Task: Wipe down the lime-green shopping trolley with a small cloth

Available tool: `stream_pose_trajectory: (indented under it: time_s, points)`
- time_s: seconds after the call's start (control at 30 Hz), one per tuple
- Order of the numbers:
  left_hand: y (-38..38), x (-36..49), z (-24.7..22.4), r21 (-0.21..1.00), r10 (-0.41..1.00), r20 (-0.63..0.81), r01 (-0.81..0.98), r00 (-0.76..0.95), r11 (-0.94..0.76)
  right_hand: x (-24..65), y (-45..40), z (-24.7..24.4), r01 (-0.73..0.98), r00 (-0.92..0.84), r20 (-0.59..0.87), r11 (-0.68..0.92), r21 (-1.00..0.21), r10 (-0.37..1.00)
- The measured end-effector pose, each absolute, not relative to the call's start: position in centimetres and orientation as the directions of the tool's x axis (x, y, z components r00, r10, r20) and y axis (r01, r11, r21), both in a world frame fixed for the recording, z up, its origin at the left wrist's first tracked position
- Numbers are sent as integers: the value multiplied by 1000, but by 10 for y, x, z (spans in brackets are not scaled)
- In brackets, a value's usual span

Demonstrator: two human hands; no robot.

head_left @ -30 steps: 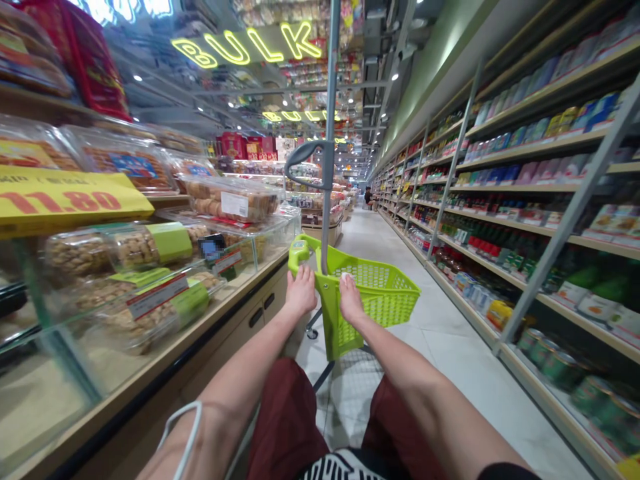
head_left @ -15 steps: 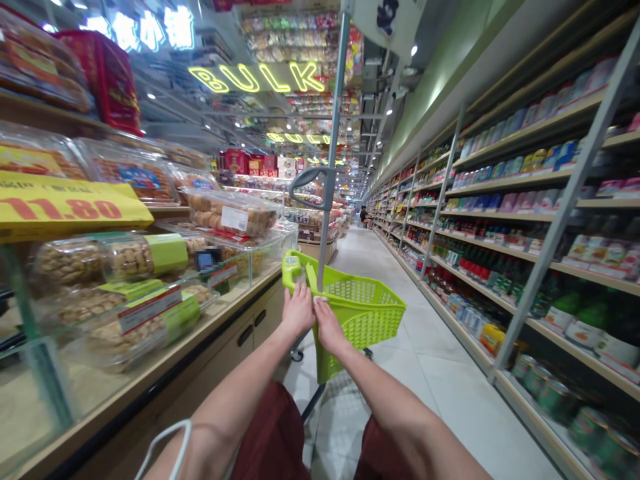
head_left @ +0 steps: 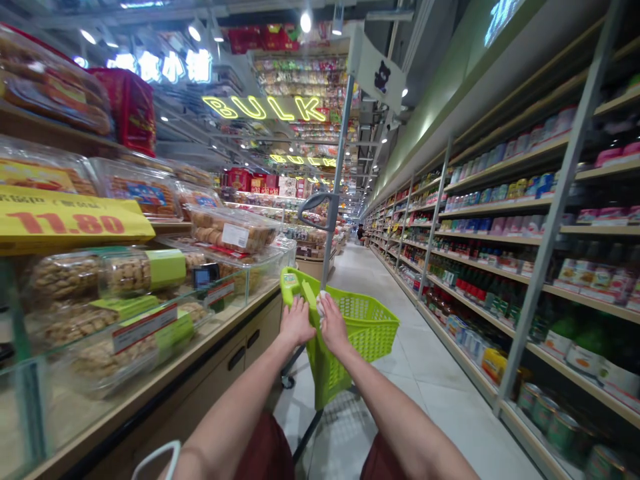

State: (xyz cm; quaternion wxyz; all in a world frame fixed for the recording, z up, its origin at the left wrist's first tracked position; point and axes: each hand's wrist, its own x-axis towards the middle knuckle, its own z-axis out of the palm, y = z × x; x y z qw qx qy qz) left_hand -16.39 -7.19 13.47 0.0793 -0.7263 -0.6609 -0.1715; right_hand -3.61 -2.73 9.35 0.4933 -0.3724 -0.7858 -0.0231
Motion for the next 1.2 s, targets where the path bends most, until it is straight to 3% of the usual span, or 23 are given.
stream_pose_trajectory:
  time_s: [0.17, 0.33, 0.63, 0.7, 0.87, 1.2]
  points:
    - [-77, -154, 137, 145, 932, 340, 972, 125, -184, -32, -16, 87, 610, -298, 733, 713, -346, 611]
    - [-78, -141, 133, 170, 903, 372, 940, 215, -295, -20, -13, 89, 583, -179, 750, 683, -440, 637]
    - [-87, -136, 134, 347, 793, 520, 769, 318, -536, -4, -25, 126, 568, -97, 710, 624, -536, 698]
    - [-84, -143, 137, 330, 818, 505, 814, 275, -478, 1, -28, 129, 591, -78, 702, 600, -540, 708]
    - [-77, -144, 137, 172, 906, 313, 921, 287, -351, 12, -35, 133, 669, -34, 669, 515, -537, 742]
    - [-87, -118, 137, 115, 858, 382, 904, 343, -413, 33, -49, 139, 751, 2, 679, 447, -485, 734]
